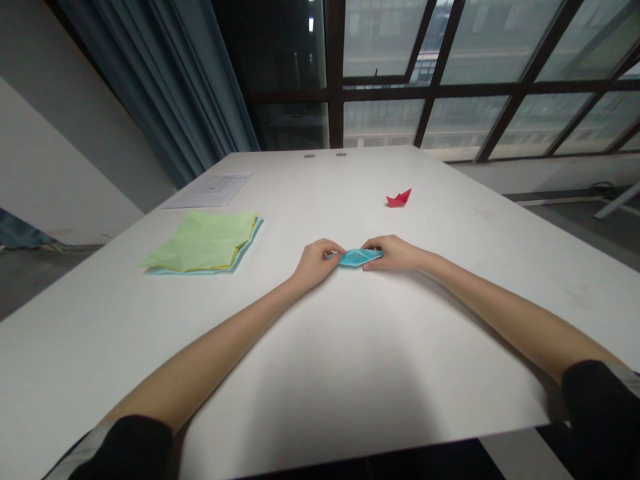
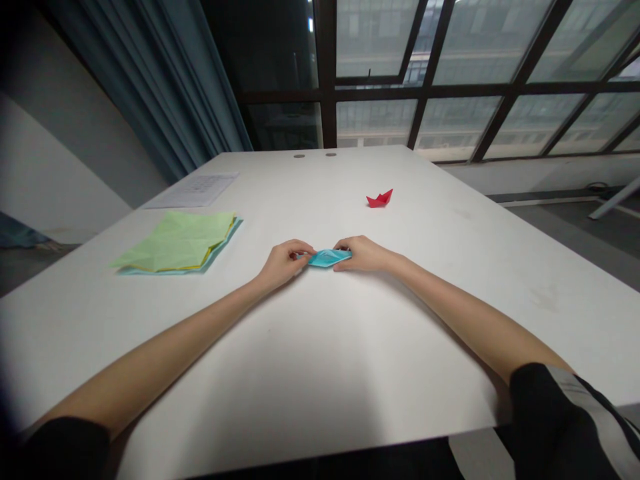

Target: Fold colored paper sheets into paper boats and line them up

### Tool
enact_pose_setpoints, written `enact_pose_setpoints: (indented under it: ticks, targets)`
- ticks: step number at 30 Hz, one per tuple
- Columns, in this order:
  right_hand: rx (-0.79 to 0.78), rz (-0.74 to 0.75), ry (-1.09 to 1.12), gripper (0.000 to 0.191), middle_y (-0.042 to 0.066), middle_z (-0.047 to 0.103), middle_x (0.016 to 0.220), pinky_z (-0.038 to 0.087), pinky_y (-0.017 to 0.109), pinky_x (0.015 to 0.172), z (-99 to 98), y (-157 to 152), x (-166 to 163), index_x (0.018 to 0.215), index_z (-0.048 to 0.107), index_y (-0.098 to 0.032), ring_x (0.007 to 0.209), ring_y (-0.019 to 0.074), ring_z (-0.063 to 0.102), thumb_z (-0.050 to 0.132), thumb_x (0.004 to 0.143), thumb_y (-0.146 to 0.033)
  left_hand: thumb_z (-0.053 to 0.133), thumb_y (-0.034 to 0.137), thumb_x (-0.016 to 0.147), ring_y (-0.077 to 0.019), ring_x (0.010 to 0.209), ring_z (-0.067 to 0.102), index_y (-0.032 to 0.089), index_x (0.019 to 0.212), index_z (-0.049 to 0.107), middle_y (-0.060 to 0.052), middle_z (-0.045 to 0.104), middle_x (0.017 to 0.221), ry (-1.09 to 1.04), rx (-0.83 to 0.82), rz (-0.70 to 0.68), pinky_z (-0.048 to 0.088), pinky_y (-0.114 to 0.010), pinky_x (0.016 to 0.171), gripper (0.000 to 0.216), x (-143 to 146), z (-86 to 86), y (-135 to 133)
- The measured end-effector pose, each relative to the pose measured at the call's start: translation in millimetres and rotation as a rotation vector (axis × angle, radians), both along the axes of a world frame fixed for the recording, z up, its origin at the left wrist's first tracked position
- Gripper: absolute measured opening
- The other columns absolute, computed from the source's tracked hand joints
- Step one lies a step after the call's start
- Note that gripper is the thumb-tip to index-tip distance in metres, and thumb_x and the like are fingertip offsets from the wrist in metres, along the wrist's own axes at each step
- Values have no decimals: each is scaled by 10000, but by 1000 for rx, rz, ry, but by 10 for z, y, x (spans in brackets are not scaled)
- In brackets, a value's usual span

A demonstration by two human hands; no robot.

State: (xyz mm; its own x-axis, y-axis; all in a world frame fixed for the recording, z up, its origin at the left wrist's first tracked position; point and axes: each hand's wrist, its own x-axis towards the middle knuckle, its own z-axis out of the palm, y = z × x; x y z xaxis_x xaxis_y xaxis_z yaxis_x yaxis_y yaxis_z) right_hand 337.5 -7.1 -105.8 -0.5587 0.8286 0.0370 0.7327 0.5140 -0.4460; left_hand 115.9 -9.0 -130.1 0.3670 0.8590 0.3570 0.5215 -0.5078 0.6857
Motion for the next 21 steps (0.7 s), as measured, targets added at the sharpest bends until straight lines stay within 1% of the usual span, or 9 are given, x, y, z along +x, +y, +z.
enact_pose_setpoints:
  ticks: [2, 3, 5, 7, 9, 11, 16, 19, 21]
  targets:
    - [46, 24, 38, 503, 92, 661, 1019, 426, 304, 753, 23, 5, -4, 1082, 626, -164, 875, 212, 595, 659, 685, -471, 553, 184, 728, -143, 707, 577, 198, 845, 707, -36, 680, 863, 17, -23, 13, 449, -263, 664, 194, 4, -2, -2]
    - [84, 35, 63, 505, 98, 655, 1037, 423, 314, 769, 41, 12, -10, 1089, 625, -166, 896, 216, 589, 647, 697, -484, 560, 196, 724, -145, 693, 576, 200, 856, 708, -34, 681, 844, 25, -39, 23, 450, -268, 666, 198, 7, -1, -4]
    - [162, 62, 107, 435, 98, 659, 1024, 414, 324, 792, 87, 34, -32, 1055, 643, -170, 921, 215, 579, 601, 749, -476, 576, 209, 710, -148, 670, 572, 204, 869, 710, -25, 683, 800, 34, -66, 30, 448, -271, 666, 207, 10, 7, -5]
    - [209, 118, 98, 357, 87, 670, 986, 405, 318, 798, 138, 67, -69, 1004, 666, -177, 918, 206, 578, 570, 785, -442, 591, 213, 698, -151, 658, 570, 207, 869, 712, -16, 683, 763, 37, -80, 18, 444, -270, 664, 210, 12, 15, -3]
    - [206, 175, 23, 311, 74, 681, 953, 403, 300, 774, 181, 106, -119, 975, 679, -180, 885, 196, 586, 573, 786, -403, 603, 218, 691, -153, 656, 568, 209, 866, 713, -12, 684, 748, 33, -72, 5, 439, -270, 663, 207, 12, 21, 1]
    - [185, 195, -95, 279, 61, 693, 916, 402, 280, 725, 213, 142, -179, 966, 683, -182, 830, 188, 598, 586, 767, -352, 615, 231, 690, -157, 662, 569, 209, 865, 712, -10, 685, 740, 31, -59, -4, 435, -269, 661, 202, 15, 27, 2]
    - [211, 153, -423, 230, 57, 709, 809, 370, 273, 616, 264, 180, -354, 890, 705, -208, 732, 195, 628, 544, 729, -242, 642, 278, 682, -178, 708, 585, 218, 873, 711, -10, 680, 711, 26, -60, -8, 431, -267, 669, 211, 31, 45, -4]
    - [255, 143, -537, 223, 86, 711, 799, 358, 278, 590, 290, 182, -440, 843, 713, -198, 747, 217, 642, 533, 717, -235, 652, 307, 674, -189, 746, 591, 215, 897, 708, -21, 693, 786, 51, -67, -9, 431, -276, 701, 247, 41, 46, 2]
    - [266, 137, -576, 235, 103, 711, 805, 360, 279, 591, 302, 191, -474, 854, 715, -189, 763, 226, 647, 530, 716, -233, 654, 323, 671, -195, 774, 593, 213, 921, 703, -27, 697, 854, 75, -72, -17, 430, -285, 722, 277, 46, 40, 11]
